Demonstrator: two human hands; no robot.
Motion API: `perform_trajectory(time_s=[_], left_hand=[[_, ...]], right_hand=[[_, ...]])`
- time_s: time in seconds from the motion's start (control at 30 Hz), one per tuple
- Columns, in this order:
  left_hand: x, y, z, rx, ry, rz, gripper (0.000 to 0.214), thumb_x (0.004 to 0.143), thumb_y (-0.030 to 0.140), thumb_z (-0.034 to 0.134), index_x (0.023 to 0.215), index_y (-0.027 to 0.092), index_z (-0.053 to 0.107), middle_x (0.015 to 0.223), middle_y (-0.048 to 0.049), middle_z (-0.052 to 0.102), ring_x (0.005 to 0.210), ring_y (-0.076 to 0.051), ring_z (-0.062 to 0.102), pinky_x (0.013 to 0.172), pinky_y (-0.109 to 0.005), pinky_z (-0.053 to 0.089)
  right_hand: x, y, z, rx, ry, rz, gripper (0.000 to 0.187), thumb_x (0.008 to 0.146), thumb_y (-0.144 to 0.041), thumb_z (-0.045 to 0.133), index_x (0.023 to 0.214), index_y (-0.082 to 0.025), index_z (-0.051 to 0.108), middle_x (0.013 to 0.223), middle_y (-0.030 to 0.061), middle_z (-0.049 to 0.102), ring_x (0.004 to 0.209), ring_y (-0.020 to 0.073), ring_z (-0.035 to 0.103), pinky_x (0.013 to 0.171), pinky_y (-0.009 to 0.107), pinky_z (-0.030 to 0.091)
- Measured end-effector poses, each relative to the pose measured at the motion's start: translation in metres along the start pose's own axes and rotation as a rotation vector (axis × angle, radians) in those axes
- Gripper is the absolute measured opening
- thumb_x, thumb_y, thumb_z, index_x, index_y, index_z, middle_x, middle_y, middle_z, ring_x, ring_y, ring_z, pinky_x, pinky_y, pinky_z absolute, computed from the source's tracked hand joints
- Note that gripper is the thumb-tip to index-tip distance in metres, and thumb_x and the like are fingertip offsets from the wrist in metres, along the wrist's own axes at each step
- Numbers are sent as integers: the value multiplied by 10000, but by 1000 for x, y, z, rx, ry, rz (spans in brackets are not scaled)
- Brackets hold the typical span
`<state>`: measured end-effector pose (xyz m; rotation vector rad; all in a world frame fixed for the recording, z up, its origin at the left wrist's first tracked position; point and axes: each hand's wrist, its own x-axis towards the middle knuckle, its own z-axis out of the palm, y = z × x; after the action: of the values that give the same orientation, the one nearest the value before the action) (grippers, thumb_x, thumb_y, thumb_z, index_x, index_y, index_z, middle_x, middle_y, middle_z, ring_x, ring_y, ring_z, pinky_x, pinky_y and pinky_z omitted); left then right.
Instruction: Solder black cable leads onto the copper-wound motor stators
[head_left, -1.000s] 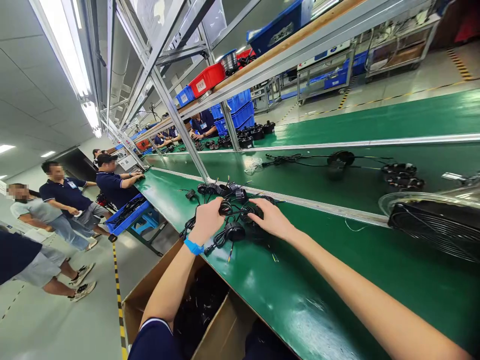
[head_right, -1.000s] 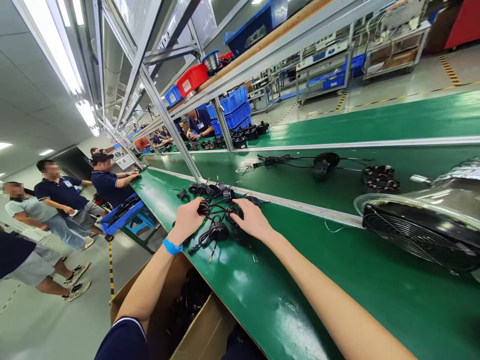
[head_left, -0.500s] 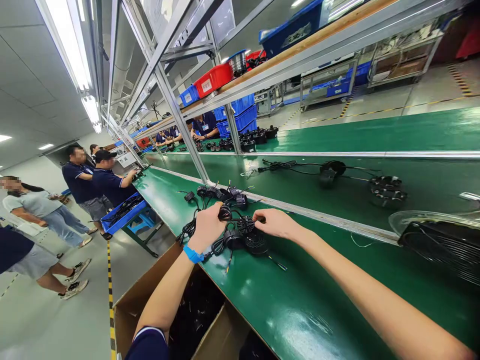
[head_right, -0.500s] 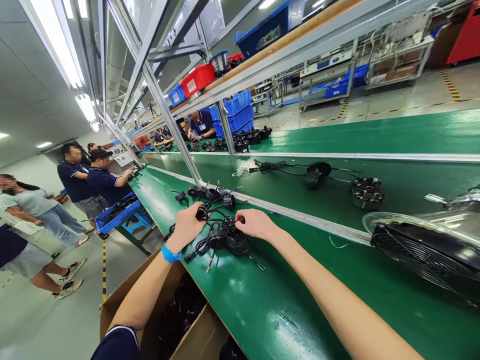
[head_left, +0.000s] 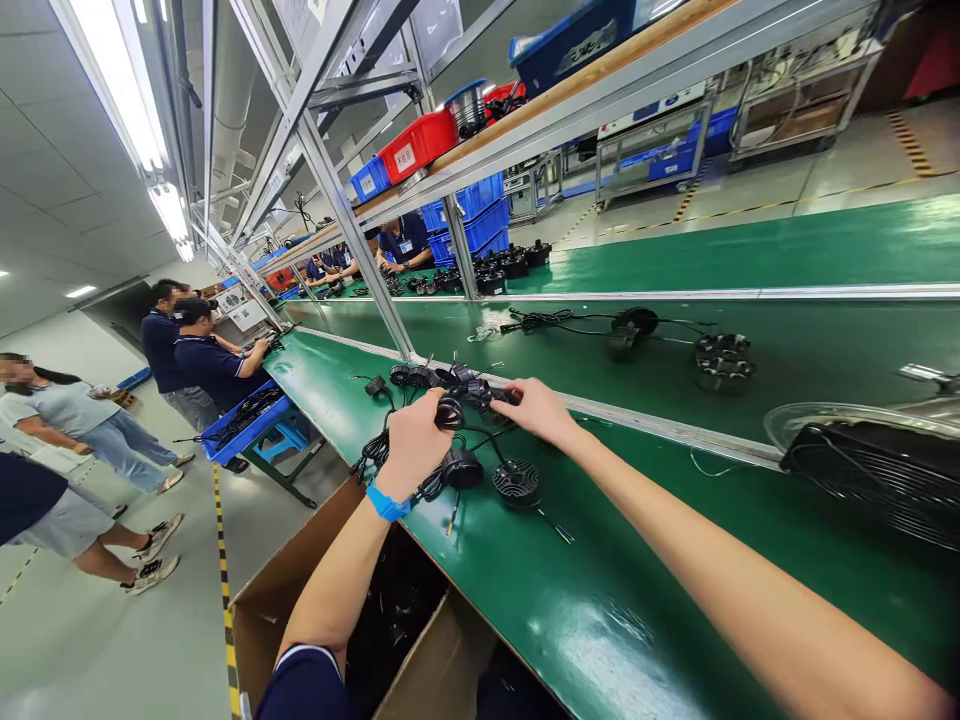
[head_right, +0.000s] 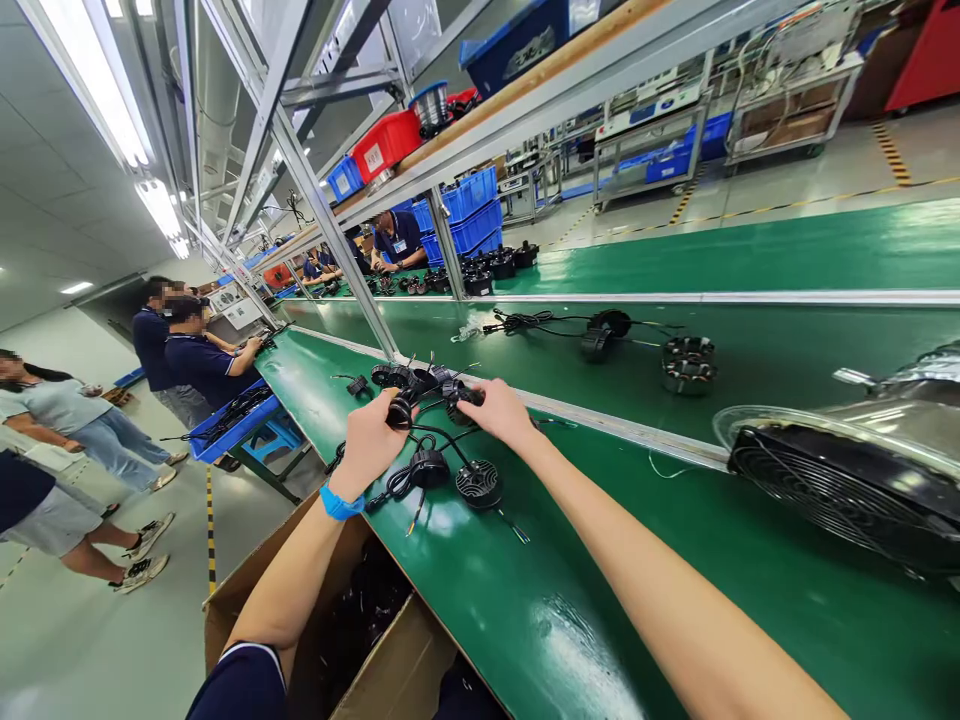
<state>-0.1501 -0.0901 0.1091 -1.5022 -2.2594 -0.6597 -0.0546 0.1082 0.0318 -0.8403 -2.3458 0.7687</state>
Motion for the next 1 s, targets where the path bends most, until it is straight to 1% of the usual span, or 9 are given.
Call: perform_trajectory(time_s=[0.13, 0.23, 0.3, 0.47, 0.53, 0.63, 0.77, 0.9, 1.0], left_hand=[[-23, -1, -15, -94, 6, -105, 155, 901, 316, 622, 1026, 227, 642, 875, -19, 731, 801, -179, 674, 714, -253, 474], [-55, 3, -16, -189, -75, -165, 157, 878, 339, 643, 994, 234, 635, 852, -8, 728, 766, -171, 665, 690, -250, 472], [-79, 8, -9, -198, -193, -203, 128, 857, 319, 651, 954, 237, 638, 831, -12, 726, 745, -181, 668, 655, -257, 463], [-129, 18, 20, -50, -532, -250, 128, 818, 291, 651, 932, 234, 637, 856, -58, 738, 807, -248, 706, 663, -292, 459], [-142, 19, 30, 24, -599, -274, 155, 824, 262, 618, 972, 219, 625, 887, -72, 741, 844, -263, 714, 687, -299, 466], [-153, 15, 41, 100, -646, -301, 188, 826, 249, 595, 1007, 201, 611, 921, -83, 744, 876, -270, 716, 715, -304, 475], [-159, 8, 47, 118, -653, -294, 233, 807, 281, 615, 1023, 192, 613, 927, -87, 747, 874, -277, 716, 710, -307, 473], [-159, 8, 43, 36, -628, -220, 167, 798, 246, 615, 957, 197, 621, 897, -56, 742, 847, -245, 709, 684, -286, 449], [-160, 13, 39, -73, -598, -176, 123, 806, 232, 634, 923, 199, 620, 876, -27, 731, 794, -204, 692, 654, -266, 431]], right_hand=[[-22, -13, -53, -42, 240, -13, 403, 869, -315, 613, 1232, -140, 610, 1175, 146, 606, 1132, 300, 578, 962, 386, 466], [-63, -6, -81, -181, 382, -103, 368, 866, -386, 575, 1200, -236, 612, 1137, 98, 619, 944, 291, 641, 733, 386, 513], [-94, 11, -85, -355, 307, -138, 331, 855, -421, 556, 1130, -252, 627, 1050, 92, 643, 785, 294, 647, 561, 388, 471], [-146, 58, -46, -550, -83, -96, 148, 767, -361, 656, 791, -217, 641, 788, 105, 643, 656, 305, 645, 494, 409, 491], [-154, 58, -22, -557, -23, -218, 272, 757, -277, 653, 1001, -160, 674, 994, 167, 680, 884, 352, 675, 692, 470, 569], [-157, 39, 12, -465, 39, -483, 697, 721, -266, 691, 1375, -117, 502, 1381, 198, 559, 1245, 375, 552, 1022, 532, 486], [-146, 16, 44, -386, -41, -570, 728, 737, -189, 663, 1422, -116, 430, 1396, 191, 559, 1276, 351, 531, 1065, 517, 455], [-137, 21, 38, -353, -80, -533, 525, 815, -172, 572, 1331, -113, 494, 1291, 180, 600, 1083, 309, 603, 905, 443, 542], [-143, 36, 11, -423, -57, -539, 572, 706, -157, 610, 1272, -125, 534, 1211, 180, 602, 1013, 329, 595, 844, 458, 545]])
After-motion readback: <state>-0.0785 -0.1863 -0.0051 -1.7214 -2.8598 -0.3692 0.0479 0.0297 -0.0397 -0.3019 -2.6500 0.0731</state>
